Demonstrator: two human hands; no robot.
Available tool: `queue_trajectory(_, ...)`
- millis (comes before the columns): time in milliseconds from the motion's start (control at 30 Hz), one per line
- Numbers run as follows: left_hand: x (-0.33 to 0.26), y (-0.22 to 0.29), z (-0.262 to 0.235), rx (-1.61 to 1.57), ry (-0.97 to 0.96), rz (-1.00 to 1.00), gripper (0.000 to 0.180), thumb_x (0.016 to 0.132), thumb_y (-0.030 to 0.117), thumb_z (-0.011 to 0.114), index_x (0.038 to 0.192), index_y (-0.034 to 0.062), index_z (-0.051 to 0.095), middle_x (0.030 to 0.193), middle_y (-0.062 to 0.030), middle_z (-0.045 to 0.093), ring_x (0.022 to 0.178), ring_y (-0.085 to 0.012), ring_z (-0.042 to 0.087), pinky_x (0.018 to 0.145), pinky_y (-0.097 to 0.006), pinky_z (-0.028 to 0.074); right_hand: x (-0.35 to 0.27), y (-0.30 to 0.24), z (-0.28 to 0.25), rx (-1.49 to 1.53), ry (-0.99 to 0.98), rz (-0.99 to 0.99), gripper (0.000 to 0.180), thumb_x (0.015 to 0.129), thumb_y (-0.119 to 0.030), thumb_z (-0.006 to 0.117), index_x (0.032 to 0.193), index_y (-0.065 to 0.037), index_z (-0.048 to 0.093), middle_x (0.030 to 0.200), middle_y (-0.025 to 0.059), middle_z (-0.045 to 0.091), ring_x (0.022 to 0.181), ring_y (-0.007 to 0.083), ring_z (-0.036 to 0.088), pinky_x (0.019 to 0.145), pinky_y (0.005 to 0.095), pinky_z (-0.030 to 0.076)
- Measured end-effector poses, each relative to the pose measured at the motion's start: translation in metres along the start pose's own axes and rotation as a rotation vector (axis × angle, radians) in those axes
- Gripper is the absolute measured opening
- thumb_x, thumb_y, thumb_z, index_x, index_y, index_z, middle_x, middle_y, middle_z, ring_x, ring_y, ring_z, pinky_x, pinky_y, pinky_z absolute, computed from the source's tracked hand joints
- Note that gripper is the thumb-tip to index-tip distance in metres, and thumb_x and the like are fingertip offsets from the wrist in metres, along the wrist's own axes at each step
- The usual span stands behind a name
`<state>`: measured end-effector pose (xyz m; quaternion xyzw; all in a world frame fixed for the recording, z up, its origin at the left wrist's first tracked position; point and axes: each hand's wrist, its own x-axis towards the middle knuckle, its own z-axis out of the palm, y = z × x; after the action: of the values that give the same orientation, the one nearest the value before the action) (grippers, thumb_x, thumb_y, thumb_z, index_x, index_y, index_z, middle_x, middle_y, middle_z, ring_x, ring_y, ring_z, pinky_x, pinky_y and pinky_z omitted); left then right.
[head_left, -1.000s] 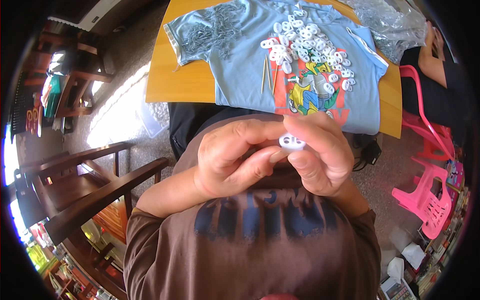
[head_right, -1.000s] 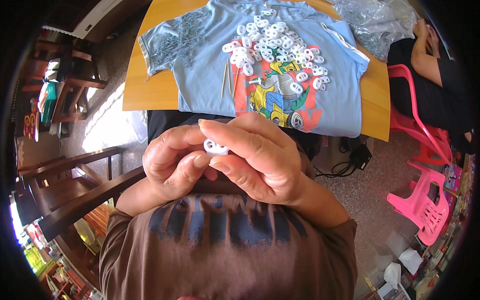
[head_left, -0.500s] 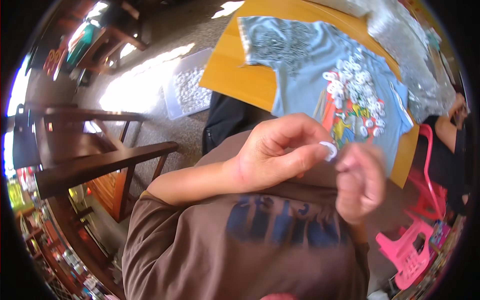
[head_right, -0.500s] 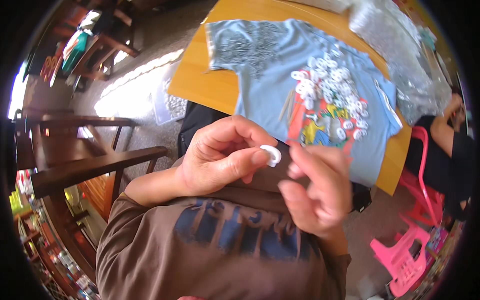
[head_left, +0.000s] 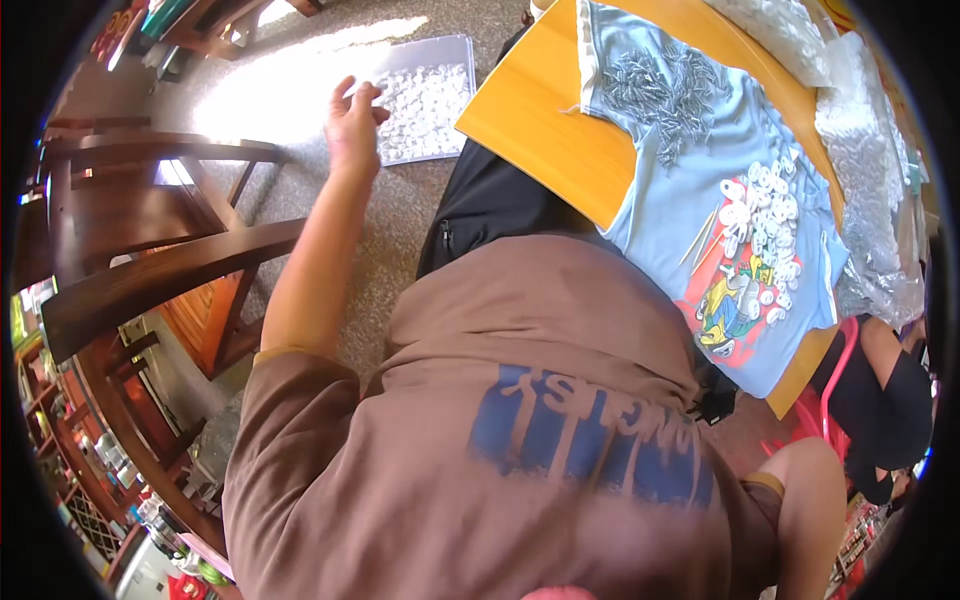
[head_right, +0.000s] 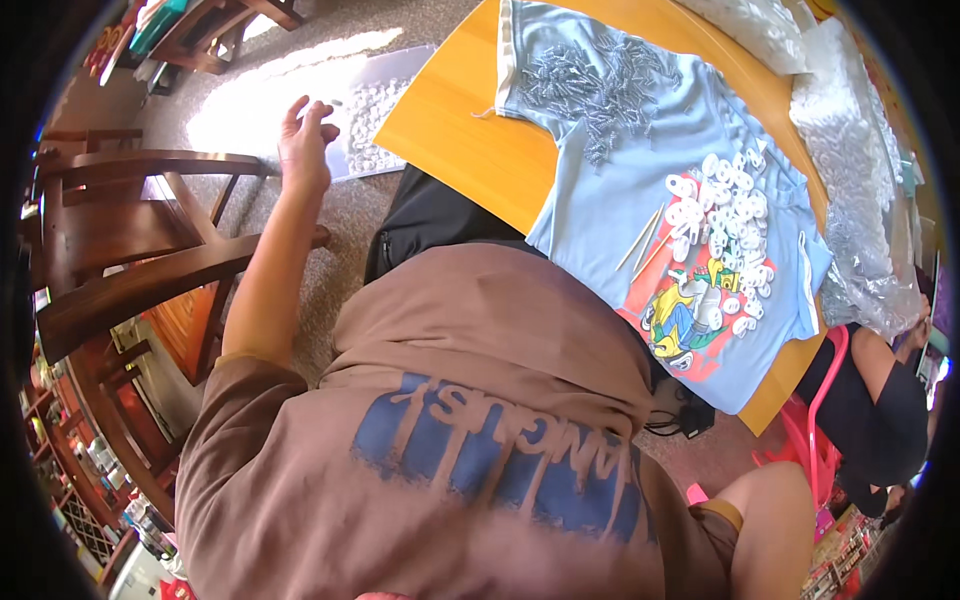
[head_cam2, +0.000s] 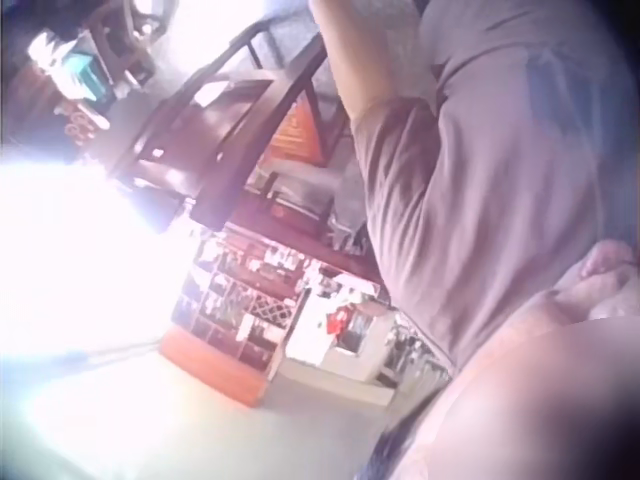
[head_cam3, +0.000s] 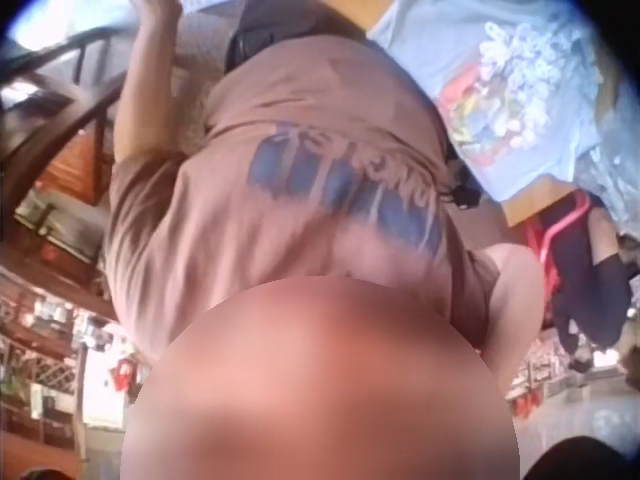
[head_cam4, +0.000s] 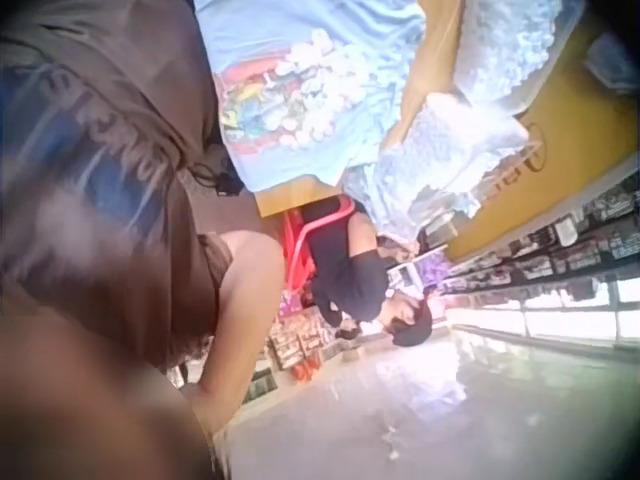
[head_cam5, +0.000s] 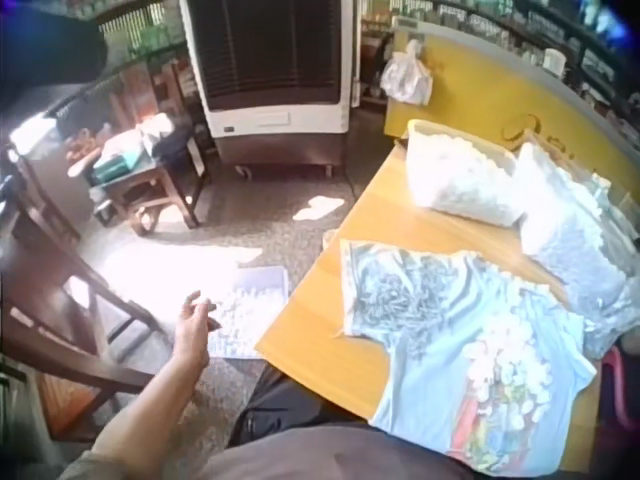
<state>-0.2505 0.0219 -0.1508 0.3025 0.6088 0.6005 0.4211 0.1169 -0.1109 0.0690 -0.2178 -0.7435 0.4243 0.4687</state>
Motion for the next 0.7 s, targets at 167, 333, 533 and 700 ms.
queue_trajectory(167, 0.007, -0.013, -0.015, 0.02, 0.047, -0.071, 0.048, 0.079, 0.01, 0.057, 0.121, 0.0, 0.037, 0.09, -0.0122, 0.059, 0.059, -0.0136, 0.051, 0.056, -0.025, 0.04, -0.002, -0.004, -0.021, 0.038, -0.045, 0.039, 0.024, 0.069, -0.006, 0.056, 0.092, -0.004, 0.059, 0.076, 0.0062, 0.053, 0.063, 0.0144, 0.049, 0.058, 0.0244, 0.039)
queue_trajectory(333, -0.003, 0.036, 0.015, 0.024, 0.001, 0.185, 0.032, 0.078, 0.004, 0.055, 0.108, -0.0017, 0.048, 0.082, -0.0078, 0.059, 0.061, -0.0126, 0.05, 0.061, -0.024, 0.04, -0.005, -0.003, -0.042, 0.101, -0.081, 0.053, 0.023, 0.071, -0.008, 0.055, 0.094, -0.005, 0.059, 0.076, 0.005, 0.053, 0.063, 0.014, 0.049, 0.058, 0.0243, 0.038)
queue_trajectory(533, -0.069, 0.11, 0.109, -0.014, -0.244, 0.494, 0.02, 0.083, -0.002, 0.052, 0.102, -0.0034, 0.055, 0.084, -0.0117, 0.061, 0.058, -0.0087, 0.049, 0.055, -0.019, 0.04, -0.016, 0.004, -0.064, 0.203, -0.101, 0.026, 0.023, 0.073, -0.012, 0.054, 0.095, -0.006, 0.059, 0.076, 0.0036, 0.053, 0.063, 0.0136, 0.049, 0.058, 0.0241, 0.038)
queue_trajectory(700, -0.134, 0.132, 0.151, 0.406, -0.726, 0.623, 0.017, 0.082, -0.006, 0.048, 0.098, -0.0062, 0.054, 0.084, -0.0138, 0.061, 0.058, -0.0106, 0.053, 0.053, -0.019, 0.041, -0.024, 0.011, -0.083, 0.284, -0.121, -0.01, 0.023, 0.075, -0.015, 0.052, 0.096, -0.007, 0.059, 0.076, 0.0024, 0.053, 0.063, 0.0132, 0.049, 0.058, 0.0239, 0.037)
